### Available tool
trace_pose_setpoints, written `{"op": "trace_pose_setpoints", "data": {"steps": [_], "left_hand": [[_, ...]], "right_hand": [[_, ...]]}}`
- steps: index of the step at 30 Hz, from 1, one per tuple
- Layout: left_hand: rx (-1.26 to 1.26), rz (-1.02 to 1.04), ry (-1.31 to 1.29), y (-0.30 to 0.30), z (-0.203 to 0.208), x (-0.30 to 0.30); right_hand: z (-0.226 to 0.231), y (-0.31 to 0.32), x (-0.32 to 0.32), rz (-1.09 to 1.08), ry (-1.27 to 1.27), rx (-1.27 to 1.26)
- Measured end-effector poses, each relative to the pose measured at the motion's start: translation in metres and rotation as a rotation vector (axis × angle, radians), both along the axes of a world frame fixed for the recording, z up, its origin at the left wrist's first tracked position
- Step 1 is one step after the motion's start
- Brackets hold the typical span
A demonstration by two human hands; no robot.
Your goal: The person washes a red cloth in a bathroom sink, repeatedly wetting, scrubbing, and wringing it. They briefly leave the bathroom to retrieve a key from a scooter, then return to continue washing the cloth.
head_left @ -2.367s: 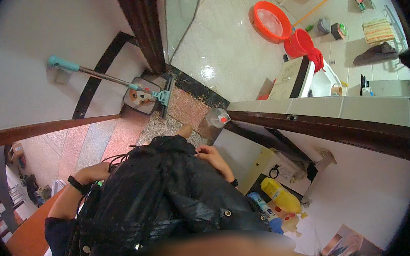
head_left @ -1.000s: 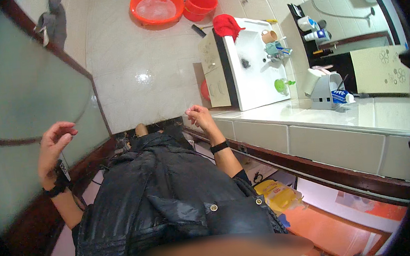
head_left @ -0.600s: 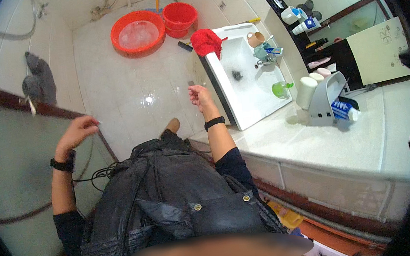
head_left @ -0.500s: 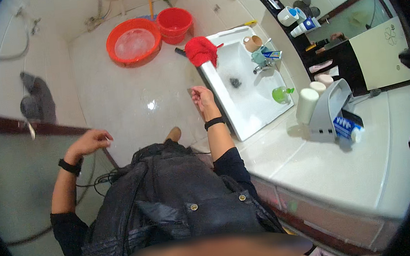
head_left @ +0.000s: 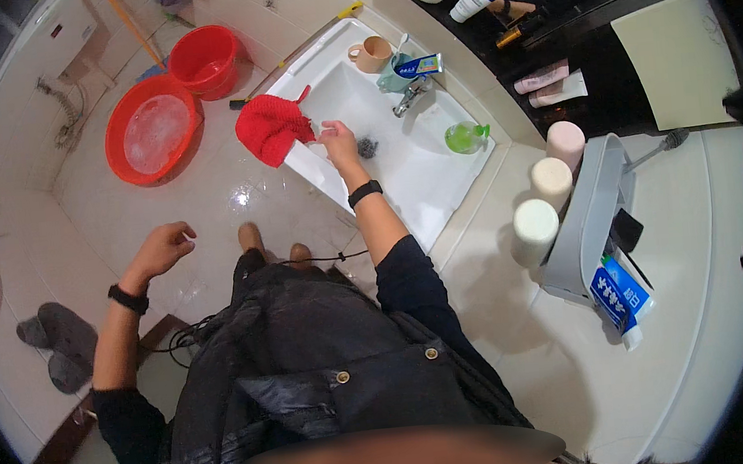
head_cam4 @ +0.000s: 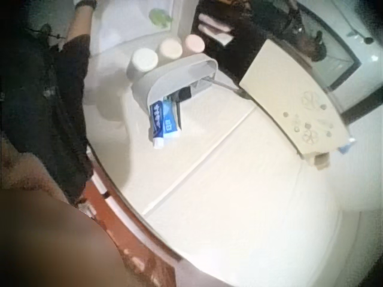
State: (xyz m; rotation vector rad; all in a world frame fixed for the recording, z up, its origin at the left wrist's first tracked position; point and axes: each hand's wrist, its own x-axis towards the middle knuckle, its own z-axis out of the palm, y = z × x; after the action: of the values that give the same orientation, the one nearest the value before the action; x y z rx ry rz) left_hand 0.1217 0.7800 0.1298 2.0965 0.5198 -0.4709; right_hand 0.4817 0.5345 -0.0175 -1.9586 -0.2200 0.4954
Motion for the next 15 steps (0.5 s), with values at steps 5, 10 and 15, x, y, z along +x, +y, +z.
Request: {"op": "trace_pose_setpoints", "data": {"steps": [5,10,15], "left_hand": [[0.055,-0.455,-0.099,0.054,-0.021,0.11],[0.156,-0.504,-0.127,0.111,-0.045,0.198],[0.102,-0.658,-0.02,0.178,-0.058,0.25]], "right_hand": [[-0.018,0.037,0.031,0.044,-0.169,-0.056],[-0.028,0.064,0.023,0.117,-0.208,-0.17],[-0.038,0.08,-0.029,0.098,-0.093,-0.252]]}}
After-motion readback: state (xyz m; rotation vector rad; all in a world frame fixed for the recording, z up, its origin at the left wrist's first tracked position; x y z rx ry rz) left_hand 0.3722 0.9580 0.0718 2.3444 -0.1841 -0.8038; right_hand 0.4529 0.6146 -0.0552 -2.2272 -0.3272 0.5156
